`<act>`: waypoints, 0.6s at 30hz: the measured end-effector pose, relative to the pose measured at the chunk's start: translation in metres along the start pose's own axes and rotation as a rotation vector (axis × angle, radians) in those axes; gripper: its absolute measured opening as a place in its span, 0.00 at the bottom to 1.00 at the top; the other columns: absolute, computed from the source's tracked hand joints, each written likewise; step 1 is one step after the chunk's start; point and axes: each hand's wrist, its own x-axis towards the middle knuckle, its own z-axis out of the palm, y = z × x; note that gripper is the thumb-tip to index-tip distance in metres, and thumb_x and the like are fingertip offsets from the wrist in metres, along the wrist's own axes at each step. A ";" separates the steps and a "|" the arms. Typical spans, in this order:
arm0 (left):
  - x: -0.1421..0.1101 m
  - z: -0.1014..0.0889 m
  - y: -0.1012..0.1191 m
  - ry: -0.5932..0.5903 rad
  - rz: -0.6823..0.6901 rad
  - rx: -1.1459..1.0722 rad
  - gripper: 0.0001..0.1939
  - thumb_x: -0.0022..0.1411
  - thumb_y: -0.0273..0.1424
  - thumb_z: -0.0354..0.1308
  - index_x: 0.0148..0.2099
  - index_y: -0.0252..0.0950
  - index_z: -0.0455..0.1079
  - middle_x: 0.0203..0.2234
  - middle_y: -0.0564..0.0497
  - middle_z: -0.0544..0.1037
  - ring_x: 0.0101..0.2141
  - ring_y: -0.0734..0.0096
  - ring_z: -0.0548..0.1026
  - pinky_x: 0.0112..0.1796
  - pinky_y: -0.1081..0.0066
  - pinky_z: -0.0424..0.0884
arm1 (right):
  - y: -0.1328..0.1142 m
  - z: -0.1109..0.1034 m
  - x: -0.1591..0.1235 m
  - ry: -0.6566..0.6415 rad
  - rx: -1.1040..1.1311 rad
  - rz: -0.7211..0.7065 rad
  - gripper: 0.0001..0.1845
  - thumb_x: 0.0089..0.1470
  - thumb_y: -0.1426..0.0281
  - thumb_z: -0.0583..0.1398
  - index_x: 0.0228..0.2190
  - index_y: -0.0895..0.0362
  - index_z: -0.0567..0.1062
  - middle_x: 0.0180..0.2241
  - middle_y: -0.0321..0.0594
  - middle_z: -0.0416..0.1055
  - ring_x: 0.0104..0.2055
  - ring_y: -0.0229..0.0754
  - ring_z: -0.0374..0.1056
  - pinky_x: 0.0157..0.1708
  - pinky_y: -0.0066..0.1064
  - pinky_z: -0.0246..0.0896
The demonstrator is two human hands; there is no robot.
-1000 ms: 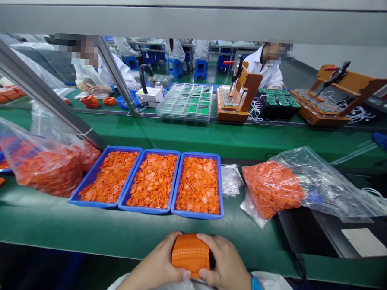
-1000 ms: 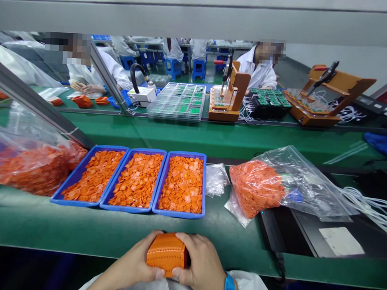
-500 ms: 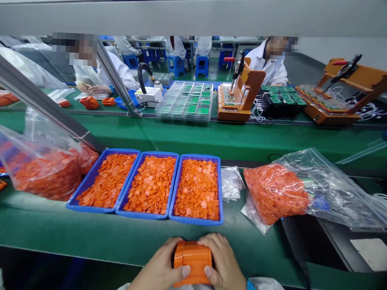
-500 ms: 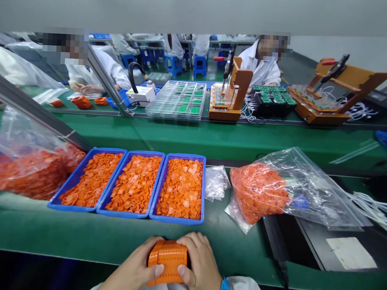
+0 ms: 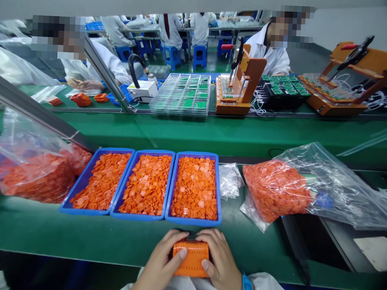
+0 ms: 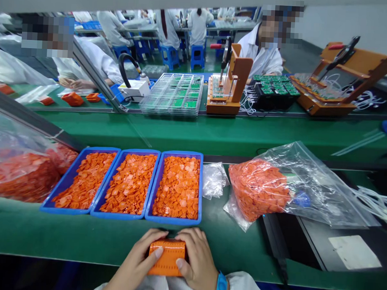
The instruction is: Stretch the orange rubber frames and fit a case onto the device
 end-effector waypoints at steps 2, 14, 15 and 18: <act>0.001 0.000 0.002 -0.006 -0.004 0.001 0.24 0.74 0.50 0.52 0.59 0.42 0.77 0.53 0.40 0.79 0.54 0.52 0.79 0.58 0.54 0.74 | 0.001 0.001 -0.001 0.003 0.010 0.005 0.37 0.67 0.38 0.42 0.53 0.51 0.72 0.51 0.48 0.77 0.51 0.57 0.72 0.51 0.51 0.68; -0.013 -0.016 -0.021 0.001 0.280 0.195 0.53 0.55 0.71 0.54 0.72 0.44 0.62 0.63 0.34 0.70 0.61 0.38 0.72 0.60 0.44 0.72 | 0.014 -0.009 -0.012 -0.071 0.000 -0.044 0.57 0.56 0.29 0.43 0.68 0.57 0.61 0.64 0.60 0.70 0.66 0.66 0.67 0.65 0.58 0.63; -0.014 -0.016 -0.023 0.005 0.316 0.232 0.55 0.51 0.71 0.58 0.73 0.45 0.60 0.64 0.34 0.69 0.62 0.36 0.71 0.60 0.42 0.71 | 0.017 -0.009 -0.014 -0.090 -0.013 -0.051 0.60 0.53 0.27 0.44 0.69 0.58 0.59 0.65 0.62 0.68 0.67 0.67 0.66 0.65 0.59 0.62; -0.015 -0.013 -0.027 -0.003 0.387 0.303 0.56 0.51 0.66 0.64 0.74 0.47 0.57 0.67 0.33 0.68 0.63 0.37 0.70 0.60 0.42 0.71 | 0.023 -0.008 -0.016 -0.150 -0.052 -0.049 0.68 0.46 0.26 0.54 0.72 0.61 0.56 0.66 0.66 0.66 0.67 0.71 0.66 0.65 0.62 0.63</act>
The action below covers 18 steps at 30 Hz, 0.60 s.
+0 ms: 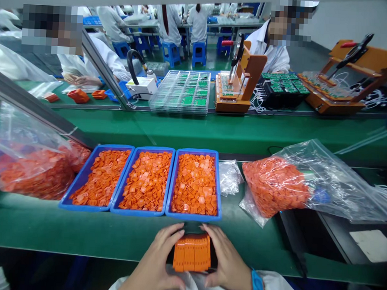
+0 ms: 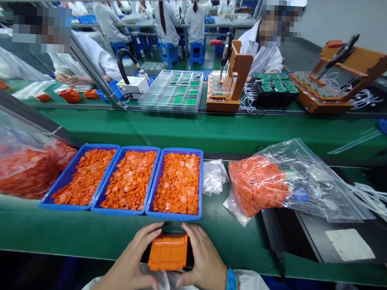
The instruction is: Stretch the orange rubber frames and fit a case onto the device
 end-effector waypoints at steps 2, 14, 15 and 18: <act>0.002 0.003 -0.002 -0.023 0.007 0.009 0.53 0.53 0.63 0.67 0.73 0.47 0.59 0.64 0.35 0.72 0.61 0.40 0.74 0.59 0.44 0.73 | 0.000 0.001 0.001 -0.029 -0.026 0.022 0.66 0.48 0.31 0.62 0.72 0.60 0.54 0.65 0.65 0.69 0.65 0.70 0.68 0.64 0.62 0.64; 0.008 -0.002 0.015 -0.007 0.076 0.183 0.52 0.54 0.63 0.67 0.72 0.42 0.62 0.65 0.35 0.73 0.60 0.43 0.75 0.59 0.49 0.74 | -0.018 0.000 0.015 -0.047 -0.121 0.059 0.48 0.55 0.47 0.68 0.67 0.61 0.66 0.61 0.62 0.74 0.61 0.67 0.72 0.61 0.59 0.66; 0.009 -0.003 0.019 -0.012 0.104 0.216 0.51 0.55 0.62 0.67 0.72 0.41 0.62 0.65 0.35 0.73 0.60 0.43 0.75 0.60 0.49 0.74 | -0.019 0.001 0.015 -0.044 -0.134 0.061 0.47 0.55 0.48 0.68 0.67 0.60 0.66 0.61 0.62 0.74 0.61 0.66 0.72 0.61 0.59 0.66; 0.016 -0.001 0.030 -0.055 0.153 0.306 0.44 0.62 0.58 0.64 0.71 0.38 0.63 0.63 0.35 0.75 0.58 0.44 0.76 0.60 0.50 0.72 | -0.021 0.004 0.017 -0.016 -0.151 0.100 0.43 0.55 0.53 0.70 0.66 0.57 0.67 0.60 0.58 0.76 0.60 0.64 0.73 0.61 0.56 0.66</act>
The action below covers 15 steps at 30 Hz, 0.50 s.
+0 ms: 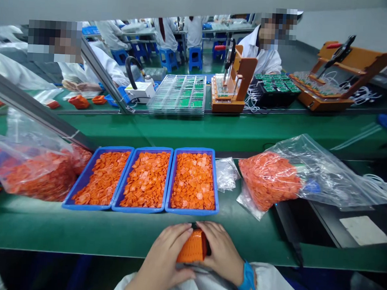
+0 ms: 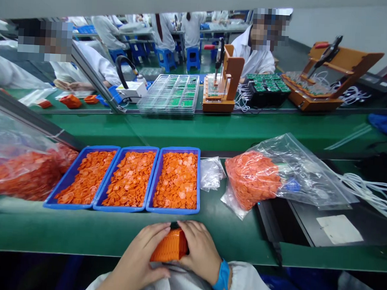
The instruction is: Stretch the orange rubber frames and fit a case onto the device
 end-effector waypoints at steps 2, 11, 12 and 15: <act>0.007 0.001 0.006 -0.025 0.005 0.044 0.41 0.65 0.56 0.63 0.70 0.38 0.64 0.60 0.36 0.77 0.57 0.45 0.77 0.59 0.50 0.72 | -0.001 0.002 0.001 0.015 0.008 0.026 0.42 0.54 0.56 0.71 0.65 0.56 0.69 0.59 0.57 0.77 0.60 0.63 0.73 0.60 0.55 0.67; 0.030 0.005 0.035 -0.099 -0.086 0.179 0.40 0.61 0.56 0.67 0.67 0.38 0.68 0.57 0.39 0.80 0.51 0.45 0.77 0.54 0.51 0.68 | 0.002 0.011 -0.001 0.103 0.045 0.057 0.34 0.54 0.60 0.70 0.60 0.56 0.74 0.57 0.54 0.79 0.59 0.60 0.74 0.59 0.51 0.68; 0.031 0.005 0.037 -0.105 -0.094 0.193 0.40 0.61 0.56 0.67 0.67 0.37 0.68 0.57 0.39 0.80 0.51 0.45 0.77 0.54 0.51 0.68 | 0.002 0.011 -0.001 0.105 0.039 0.056 0.33 0.55 0.61 0.70 0.60 0.56 0.74 0.57 0.54 0.79 0.59 0.60 0.73 0.59 0.51 0.68; 0.032 0.008 0.039 -0.111 -0.109 0.222 0.41 0.62 0.58 0.65 0.67 0.37 0.68 0.55 0.39 0.80 0.49 0.45 0.77 0.52 0.51 0.67 | 0.002 0.013 -0.002 0.104 0.015 0.064 0.32 0.56 0.66 0.68 0.61 0.56 0.74 0.58 0.53 0.79 0.60 0.58 0.73 0.60 0.49 0.67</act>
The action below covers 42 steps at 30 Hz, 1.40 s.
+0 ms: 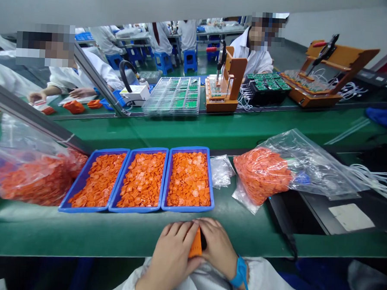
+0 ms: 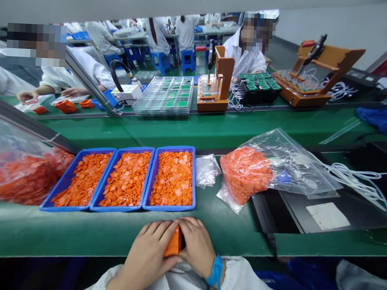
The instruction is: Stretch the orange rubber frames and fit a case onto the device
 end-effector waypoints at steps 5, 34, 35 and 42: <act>-0.001 0.003 -0.002 0.059 0.053 0.039 0.39 0.64 0.60 0.61 0.67 0.41 0.69 0.53 0.42 0.81 0.48 0.47 0.77 0.57 0.47 0.62 | -0.002 0.001 -0.002 -0.011 0.000 0.009 0.31 0.57 0.74 0.64 0.62 0.55 0.73 0.59 0.51 0.78 0.62 0.56 0.71 0.63 0.47 0.64; -0.036 0.010 -0.112 0.659 0.186 -0.419 0.43 0.59 0.67 0.58 0.61 0.39 0.74 0.42 0.40 0.86 0.41 0.51 0.86 0.43 0.58 0.83 | -0.007 0.009 0.012 -0.056 0.453 -0.059 0.57 0.51 0.32 0.60 0.71 0.53 0.62 0.65 0.59 0.69 0.67 0.65 0.66 0.66 0.58 0.62; -0.037 0.012 -0.114 0.672 0.184 -0.454 0.43 0.59 0.67 0.58 0.61 0.39 0.74 0.41 0.41 0.86 0.40 0.51 0.86 0.42 0.58 0.84 | -0.012 0.012 0.013 -0.049 0.544 -0.056 0.49 0.59 0.35 0.55 0.70 0.51 0.62 0.66 0.56 0.69 0.68 0.61 0.66 0.66 0.54 0.63; -0.043 0.026 -0.121 0.736 0.157 -0.690 0.44 0.56 0.69 0.58 0.60 0.41 0.76 0.39 0.42 0.86 0.37 0.52 0.86 0.39 0.57 0.85 | -0.055 0.033 0.052 -0.072 0.794 -0.067 0.37 0.68 0.41 0.48 0.64 0.50 0.72 0.63 0.51 0.73 0.67 0.54 0.68 0.68 0.51 0.60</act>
